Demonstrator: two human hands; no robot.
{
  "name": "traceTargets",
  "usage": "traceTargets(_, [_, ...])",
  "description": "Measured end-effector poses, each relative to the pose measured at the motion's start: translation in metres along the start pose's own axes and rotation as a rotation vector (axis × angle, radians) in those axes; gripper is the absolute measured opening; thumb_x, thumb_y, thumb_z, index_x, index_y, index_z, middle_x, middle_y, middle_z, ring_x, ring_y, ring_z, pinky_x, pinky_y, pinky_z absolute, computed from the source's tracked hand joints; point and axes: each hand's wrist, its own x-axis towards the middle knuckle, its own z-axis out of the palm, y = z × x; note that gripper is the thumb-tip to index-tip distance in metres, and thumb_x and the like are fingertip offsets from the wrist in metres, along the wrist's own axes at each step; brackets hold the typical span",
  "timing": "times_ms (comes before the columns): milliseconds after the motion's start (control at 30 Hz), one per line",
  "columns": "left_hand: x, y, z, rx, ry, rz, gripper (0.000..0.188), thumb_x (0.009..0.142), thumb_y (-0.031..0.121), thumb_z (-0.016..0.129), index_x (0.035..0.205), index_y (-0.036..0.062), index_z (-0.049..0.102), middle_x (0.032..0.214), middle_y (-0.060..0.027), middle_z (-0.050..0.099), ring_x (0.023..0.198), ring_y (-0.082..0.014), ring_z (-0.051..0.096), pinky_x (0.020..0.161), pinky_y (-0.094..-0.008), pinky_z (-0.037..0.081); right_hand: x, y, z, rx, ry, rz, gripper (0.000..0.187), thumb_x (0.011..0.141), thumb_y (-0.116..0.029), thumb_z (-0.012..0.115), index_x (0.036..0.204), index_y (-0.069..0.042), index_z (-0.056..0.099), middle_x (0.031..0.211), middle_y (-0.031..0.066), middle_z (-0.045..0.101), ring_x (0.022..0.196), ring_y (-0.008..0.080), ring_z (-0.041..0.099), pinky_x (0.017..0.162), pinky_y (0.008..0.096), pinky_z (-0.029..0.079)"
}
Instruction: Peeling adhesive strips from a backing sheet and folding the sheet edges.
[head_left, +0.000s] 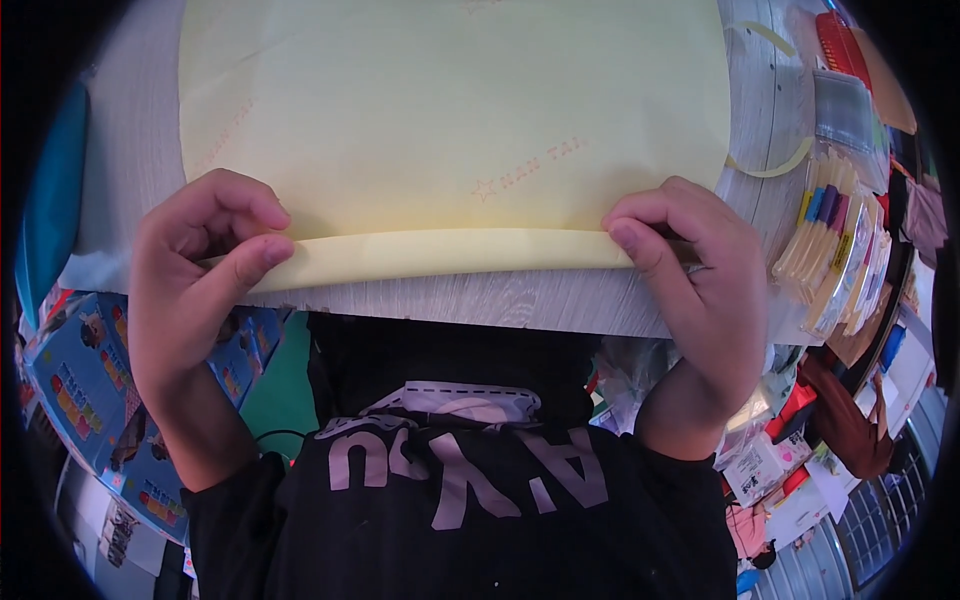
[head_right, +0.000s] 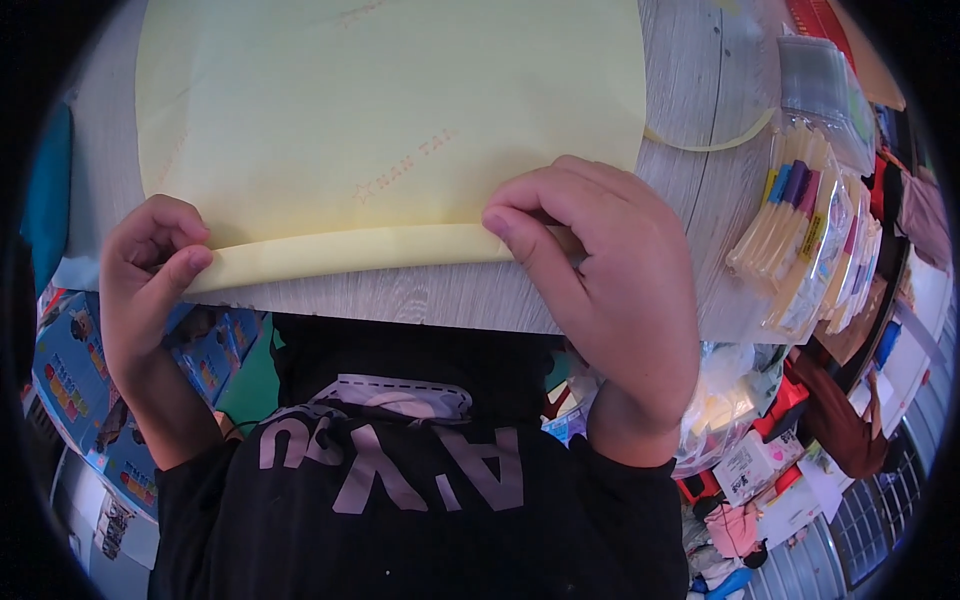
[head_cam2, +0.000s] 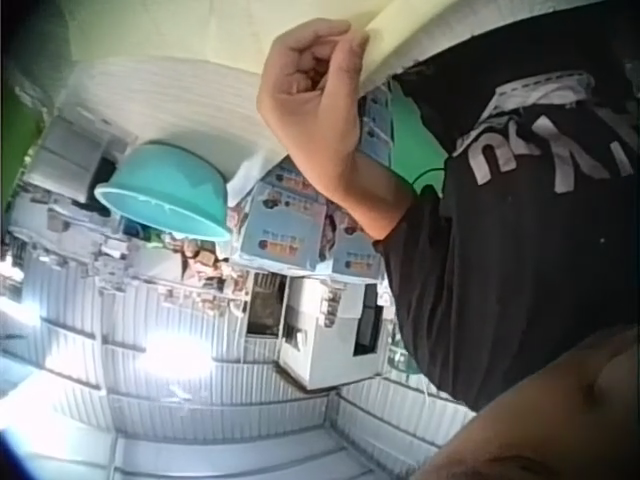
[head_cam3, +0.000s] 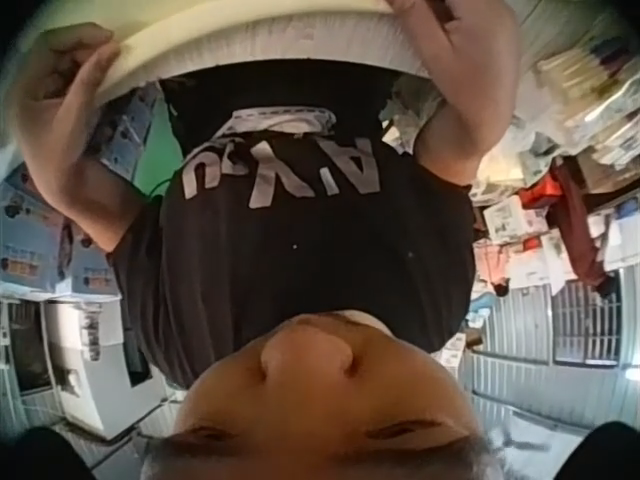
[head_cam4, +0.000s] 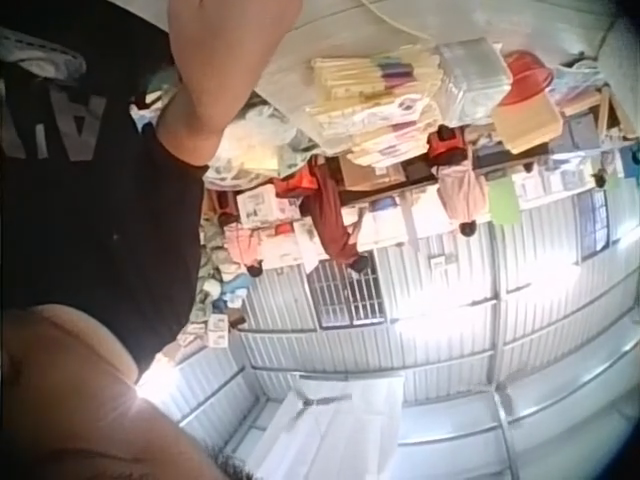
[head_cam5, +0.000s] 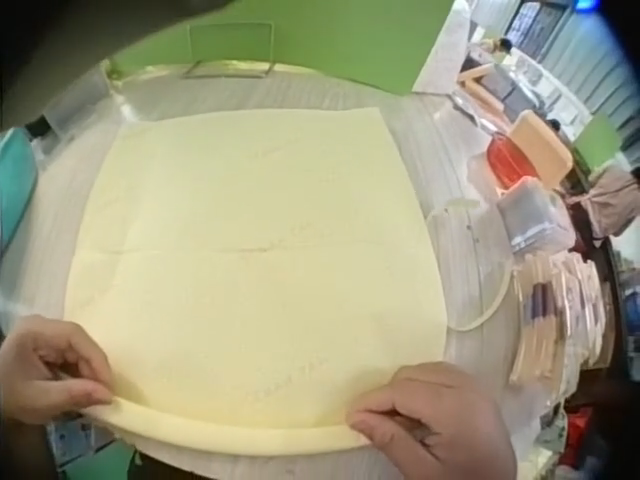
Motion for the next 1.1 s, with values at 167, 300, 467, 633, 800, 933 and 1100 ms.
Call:
traceTargets(167, [-0.007,0.001,0.005,0.194,0.044,0.113,0.013,0.08,0.001,0.072,0.089,0.0009,0.063,0.077,-0.0003,0.06,0.068,-0.0063,0.054,0.061,-0.0196,0.04,-0.002,0.0,0.003,0.004,0.005,0.011,0.009,0.087,-0.006,0.065,0.088,0.003,0.064,0.073,0.0068,0.055,0.069,0.0159,0.054,0.063,0.0254,0.042])
traceTargets(300, [-0.013,-0.003,0.01,0.755,0.005,0.603,0.017,0.068,0.008,0.077,0.08,0.0059,0.065,0.08,-0.0062,0.06,0.073,-0.0231,0.058,0.065,-0.0304,0.046,-0.008,0.002,0.002,-0.155,0.008,-0.162,0.013,0.079,-0.011,0.072,0.086,-0.002,0.066,0.075,0.0052,0.056,0.069,0.0205,0.053,0.066,0.0307,0.042])
traceTargets(467, [-0.032,-0.012,0.023,0.965,0.127,0.617,0.02,0.067,0.016,0.076,0.081,0.0091,0.065,0.091,-0.0081,0.062,0.086,-0.03,0.059,0.072,-0.0375,0.048,-0.023,0.009,0.014,-0.263,0.071,-0.303,0.019,0.071,-0.021,0.078,0.08,-0.008,0.067,0.076,0.0029,0.057,0.073,0.0243,0.052,0.069,0.0355,0.041])
traceTargets(633, [-0.035,-0.01,0.054,0.986,0.278,0.71,0.018,0.071,0.024,0.074,0.083,0.0134,0.066,0.095,-0.0055,0.062,0.088,-0.0264,0.06,0.078,-0.0365,0.047,-0.035,0.008,0.021,-0.319,0.157,-0.312,0.02,0.065,-0.023,0.079,0.078,-0.013,0.068,0.082,-0.0012,0.056,0.078,0.0221,0.052,0.072,0.0359,0.04])
traceTargets(800, [-0.023,-0.011,0.089,0.866,0.197,0.791,0.018,0.071,0.027,0.074,0.086,0.0189,0.068,0.096,-0.0012,0.06,0.088,-0.0216,0.058,0.075,-0.0354,0.046,-0.034,0.006,0.022,-0.332,0.148,-0.32,0.021,0.064,-0.024,0.079,0.077,-0.012,0.069,0.081,0.0,0.057,0.077,0.0224,0.052,0.069,0.0351,0.041])
traceTargets(933, [-0.018,-0.013,0.096,0.906,0.219,0.791,0.021,0.068,0.028,0.075,0.086,0.0202,0.068,0.089,0.0013,0.054,0.082,-0.0194,0.051,0.072,-0.0354,0.043,-0.041,0.007,0.027,-0.316,0.174,-0.355,0.021,0.064,-0.025,0.079,0.076,-0.01,0.071,0.078,0.0008,0.057,0.075,0.0227,0.052,0.066,0.0342,0.041])
traceTargets(1100, [-0.017,-0.005,0.097,0.845,0.16,0.729,0.025,0.065,0.023,0.081,0.085,0.0142,0.068,0.087,-0.0018,0.055,0.082,-0.0247,0.05,0.071,-0.0377,0.042,-0.041,0.007,0.029,-0.314,0.223,-0.345,0.02,0.063,-0.023,0.079,0.075,-0.01,0.071,0.078,0.0007,0.058,0.075,0.0225,0.053,0.067,0.0346,0.041])
